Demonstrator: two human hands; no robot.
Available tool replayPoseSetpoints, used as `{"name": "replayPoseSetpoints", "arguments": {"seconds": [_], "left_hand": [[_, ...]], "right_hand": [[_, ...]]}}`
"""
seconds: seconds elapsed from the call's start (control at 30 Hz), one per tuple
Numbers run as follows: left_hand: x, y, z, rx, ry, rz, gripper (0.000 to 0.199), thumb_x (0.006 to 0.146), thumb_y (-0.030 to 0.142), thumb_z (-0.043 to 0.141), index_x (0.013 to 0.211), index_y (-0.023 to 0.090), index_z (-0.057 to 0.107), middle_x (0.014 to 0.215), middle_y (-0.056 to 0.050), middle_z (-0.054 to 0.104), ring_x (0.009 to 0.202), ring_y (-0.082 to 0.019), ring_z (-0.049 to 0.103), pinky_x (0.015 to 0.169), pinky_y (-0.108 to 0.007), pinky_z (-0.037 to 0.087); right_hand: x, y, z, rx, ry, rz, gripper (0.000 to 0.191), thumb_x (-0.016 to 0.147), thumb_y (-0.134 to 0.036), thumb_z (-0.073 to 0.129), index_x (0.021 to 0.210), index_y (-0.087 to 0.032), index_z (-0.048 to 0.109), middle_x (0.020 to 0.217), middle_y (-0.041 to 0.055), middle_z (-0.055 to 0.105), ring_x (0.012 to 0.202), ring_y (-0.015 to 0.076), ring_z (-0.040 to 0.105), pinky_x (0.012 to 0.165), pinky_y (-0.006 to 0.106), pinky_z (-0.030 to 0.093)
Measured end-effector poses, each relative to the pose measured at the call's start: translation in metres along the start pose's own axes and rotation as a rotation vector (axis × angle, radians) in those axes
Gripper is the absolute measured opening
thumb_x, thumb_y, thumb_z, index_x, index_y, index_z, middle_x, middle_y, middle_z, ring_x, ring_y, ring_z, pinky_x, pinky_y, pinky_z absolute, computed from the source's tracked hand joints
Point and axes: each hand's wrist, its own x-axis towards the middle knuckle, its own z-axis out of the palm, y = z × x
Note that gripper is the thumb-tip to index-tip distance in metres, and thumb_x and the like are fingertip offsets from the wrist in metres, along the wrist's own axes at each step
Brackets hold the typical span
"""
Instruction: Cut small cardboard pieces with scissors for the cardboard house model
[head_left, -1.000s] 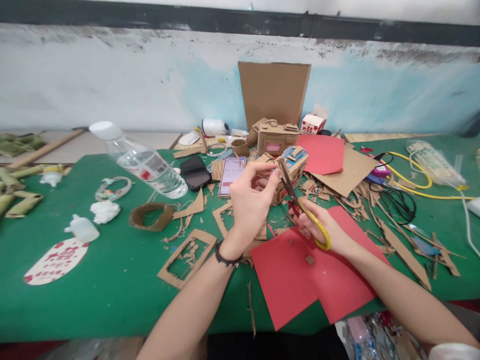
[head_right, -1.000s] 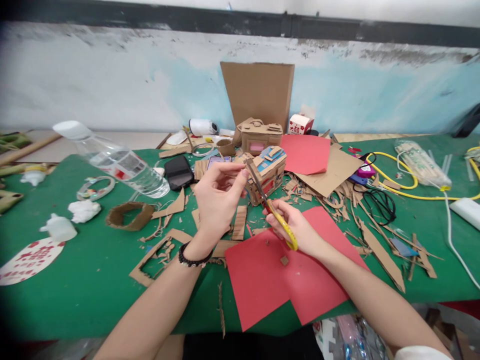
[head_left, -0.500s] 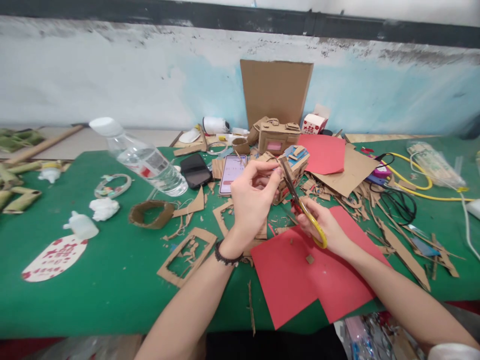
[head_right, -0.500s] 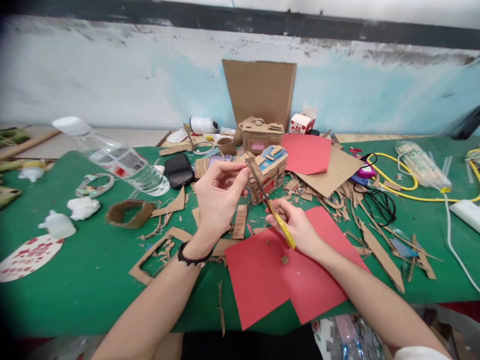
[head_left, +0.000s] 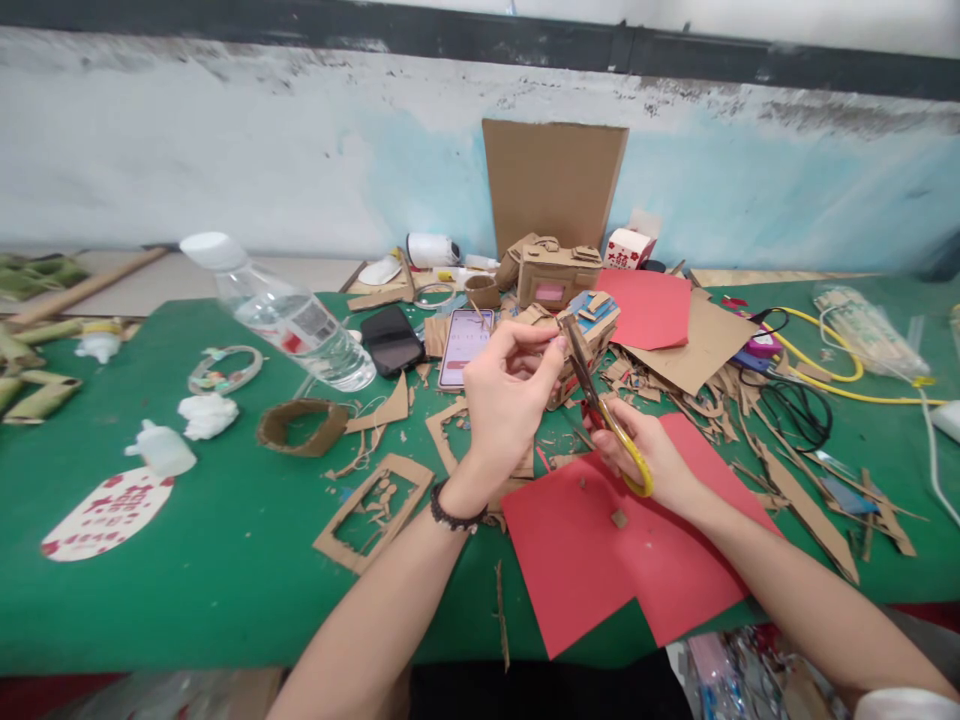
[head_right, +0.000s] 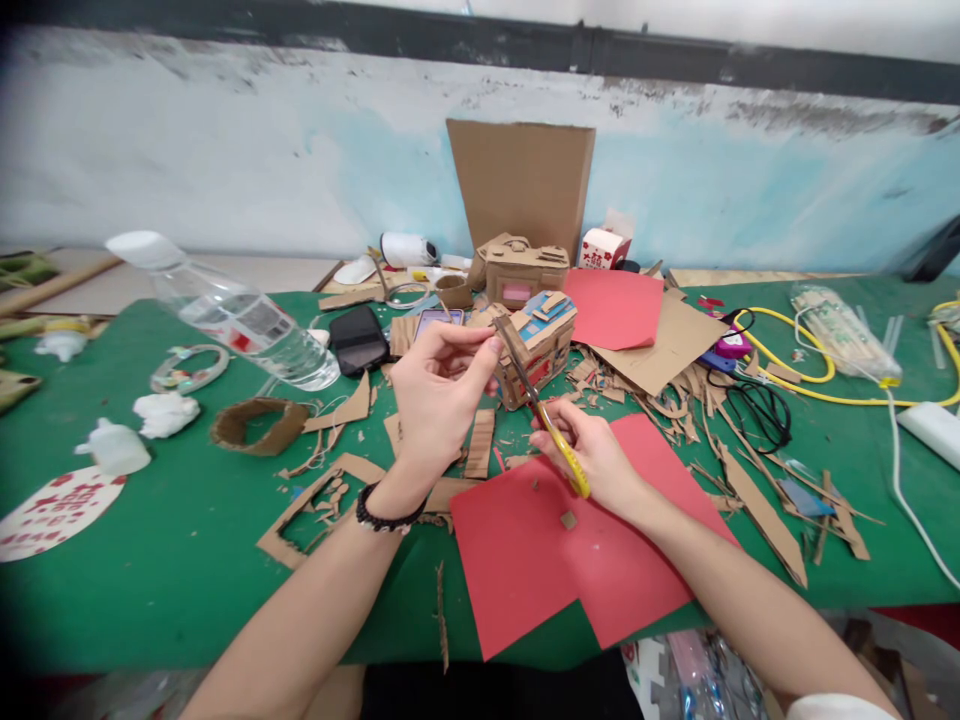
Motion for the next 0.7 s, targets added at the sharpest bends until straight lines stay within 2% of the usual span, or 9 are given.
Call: {"name": "replayPoseSetpoints", "arguments": {"seconds": [0.17, 0.3, 0.53, 0.7], "left_hand": [[-0.003, -0.003, 0.003, -0.028, -0.023, -0.007, 0.028, 0.092, 0.045, 0.084, 0.093, 0.020, 0.071, 0.084, 0.000, 0.075, 0.060, -0.010, 0.068, 0.054, -0.020, 0.057], [-0.005, -0.001, 0.005, -0.062, -0.051, -0.024, 0.029, 0.092, 0.045, 0.085, 0.092, 0.020, 0.071, 0.078, 0.001, 0.074, 0.056, -0.010, 0.067, 0.051, -0.020, 0.056], [-0.006, 0.000, 0.005, -0.073, -0.048, -0.031, 0.033, 0.090, 0.050, 0.086, 0.093, 0.020, 0.071, 0.081, 0.000, 0.076, 0.058, -0.010, 0.068, 0.051, -0.021, 0.057], [-0.004, 0.001, 0.004, -0.072, -0.060, -0.014, 0.031, 0.092, 0.048, 0.085, 0.095, 0.021, 0.071, 0.080, 0.001, 0.074, 0.055, -0.009, 0.067, 0.050, -0.021, 0.056]], "right_hand": [[-0.002, 0.010, 0.003, 0.126, -0.010, 0.047, 0.058, 0.097, -0.079, 0.067, 0.114, -0.023, 0.063, 0.097, 0.0025, 0.063, 0.072, 0.0155, 0.051, 0.063, 0.028, 0.042], [-0.002, 0.014, 0.003, 0.137, 0.005, 0.037, 0.055, 0.099, -0.075, 0.067, 0.117, -0.023, 0.063, 0.093, 0.0011, 0.058, 0.072, 0.0155, 0.049, 0.061, 0.028, 0.041], [0.000, 0.009, 0.003, 0.136, 0.020, 0.036, 0.058, 0.095, -0.078, 0.070, 0.112, -0.023, 0.062, 0.095, 0.0026, 0.063, 0.076, 0.0176, 0.055, 0.065, 0.030, 0.044], [-0.001, 0.013, 0.003, 0.127, -0.008, 0.011, 0.053, 0.099, -0.074, 0.067, 0.116, -0.024, 0.061, 0.101, 0.0033, 0.065, 0.080, 0.0183, 0.058, 0.071, 0.031, 0.048]]}}
